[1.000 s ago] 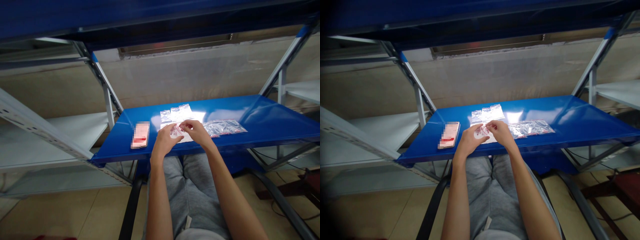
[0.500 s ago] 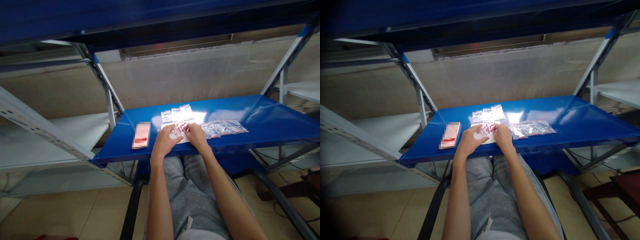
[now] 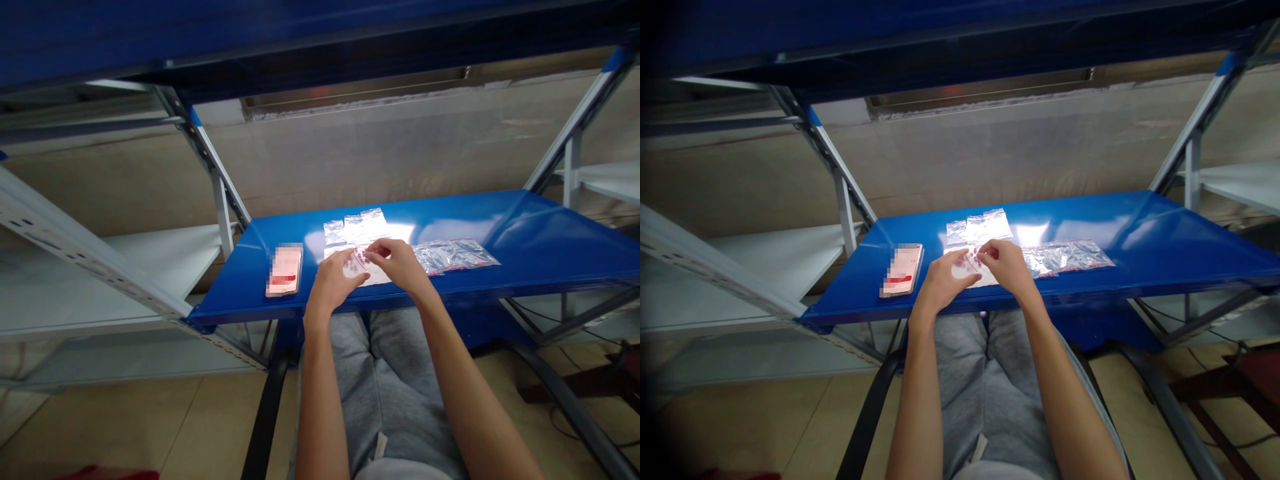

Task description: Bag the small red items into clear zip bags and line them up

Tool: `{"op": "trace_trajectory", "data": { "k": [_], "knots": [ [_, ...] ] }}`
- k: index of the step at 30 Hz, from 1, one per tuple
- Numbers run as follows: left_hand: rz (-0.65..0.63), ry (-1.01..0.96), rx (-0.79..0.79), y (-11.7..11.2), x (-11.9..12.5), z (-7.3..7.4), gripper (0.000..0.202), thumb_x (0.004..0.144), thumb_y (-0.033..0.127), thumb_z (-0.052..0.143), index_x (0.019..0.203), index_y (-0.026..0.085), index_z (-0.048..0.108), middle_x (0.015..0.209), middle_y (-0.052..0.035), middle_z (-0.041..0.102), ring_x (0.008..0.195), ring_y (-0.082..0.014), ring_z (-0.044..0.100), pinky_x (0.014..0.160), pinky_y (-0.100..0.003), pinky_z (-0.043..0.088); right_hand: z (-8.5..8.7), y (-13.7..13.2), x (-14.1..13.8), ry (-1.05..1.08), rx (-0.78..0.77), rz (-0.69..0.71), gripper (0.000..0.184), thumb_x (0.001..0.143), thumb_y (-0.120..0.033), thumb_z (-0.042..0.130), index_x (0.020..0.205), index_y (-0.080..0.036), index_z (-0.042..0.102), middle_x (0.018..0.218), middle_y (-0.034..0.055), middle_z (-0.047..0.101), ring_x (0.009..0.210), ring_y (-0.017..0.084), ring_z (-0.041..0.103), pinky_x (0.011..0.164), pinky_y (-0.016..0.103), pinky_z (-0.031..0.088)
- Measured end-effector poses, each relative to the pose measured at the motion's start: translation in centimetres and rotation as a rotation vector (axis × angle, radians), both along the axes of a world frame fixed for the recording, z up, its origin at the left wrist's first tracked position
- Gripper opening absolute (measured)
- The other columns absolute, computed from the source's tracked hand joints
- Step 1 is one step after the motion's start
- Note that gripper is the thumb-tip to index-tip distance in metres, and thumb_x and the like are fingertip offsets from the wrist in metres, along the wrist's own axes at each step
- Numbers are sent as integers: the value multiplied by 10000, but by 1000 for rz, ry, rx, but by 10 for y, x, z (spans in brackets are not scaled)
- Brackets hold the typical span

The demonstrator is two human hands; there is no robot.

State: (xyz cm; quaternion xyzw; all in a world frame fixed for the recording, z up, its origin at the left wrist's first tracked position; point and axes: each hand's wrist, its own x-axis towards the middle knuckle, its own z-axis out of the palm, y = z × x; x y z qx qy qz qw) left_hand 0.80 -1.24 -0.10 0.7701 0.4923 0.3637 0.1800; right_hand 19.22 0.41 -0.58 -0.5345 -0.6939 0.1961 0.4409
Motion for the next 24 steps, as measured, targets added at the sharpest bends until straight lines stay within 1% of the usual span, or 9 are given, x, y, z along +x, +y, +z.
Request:
{"op": "trace_trajectory", "data": {
  "k": [2,5,7,10,16,19,22,24],
  "knots": [
    [-3,-17,-14,0,1,0,582,777,262,879,1322,199,684,1330,-119,730,1239,-283,689,1113,-431,521,6,-4,-3,44,6,86,141,862,-273,648,827,-187,754,705,19,688,702,180,595,690,293,432],
    [-23,-47,-37,2,1,-3,529,782,230,865,1285,198,704,1303,-110,743,1211,-277,703,1092,-428,531,10,-8,-9,48,11,143,146,851,-252,635,835,-187,765,695,13,692,690,172,591,691,291,430],
    [-34,-60,-45,3,1,-6,504,786,219,855,1267,192,711,1290,-110,749,1199,-275,708,1082,-428,535,9,-9,-10,46,8,152,148,842,-242,633,832,-186,770,693,12,698,681,167,586,690,291,427],
    [-26,-67,-41,5,0,-8,531,780,225,858,1285,186,701,1287,-116,750,1196,-271,709,1086,-427,532,7,-7,-10,67,-17,158,141,828,-252,643,802,-184,764,698,16,711,675,165,580,678,289,420],
    [-25,-50,-26,4,0,-8,541,787,242,858,1299,176,697,1304,-129,742,1220,-276,701,1114,-431,518,2,-3,-8,117,-76,176,185,827,-315,654,798,-165,758,703,32,716,660,168,574,646,293,409],
    [-25,-46,-21,4,0,-7,555,783,248,864,1305,164,696,1314,-134,738,1221,-278,700,1114,-429,518,0,-2,-7,91,-68,175,183,827,-285,634,812,-161,767,704,29,717,663,166,572,652,292,403],
    [-18,-35,-30,4,1,-6,559,781,233,864,1309,163,695,1319,-132,737,1218,-274,701,1101,-411,526,-3,0,-5,64,-54,203,190,825,-238,612,846,-163,785,714,26,724,676,168,587,667,288,412],
    [-14,-25,-34,3,1,-5,565,782,230,864,1317,170,693,1327,-128,734,1231,-275,695,1110,-410,521,-6,2,-3,62,-57,180,200,839,-228,608,888,-167,792,710,25,723,673,172,602,668,286,424]
  ]
}}
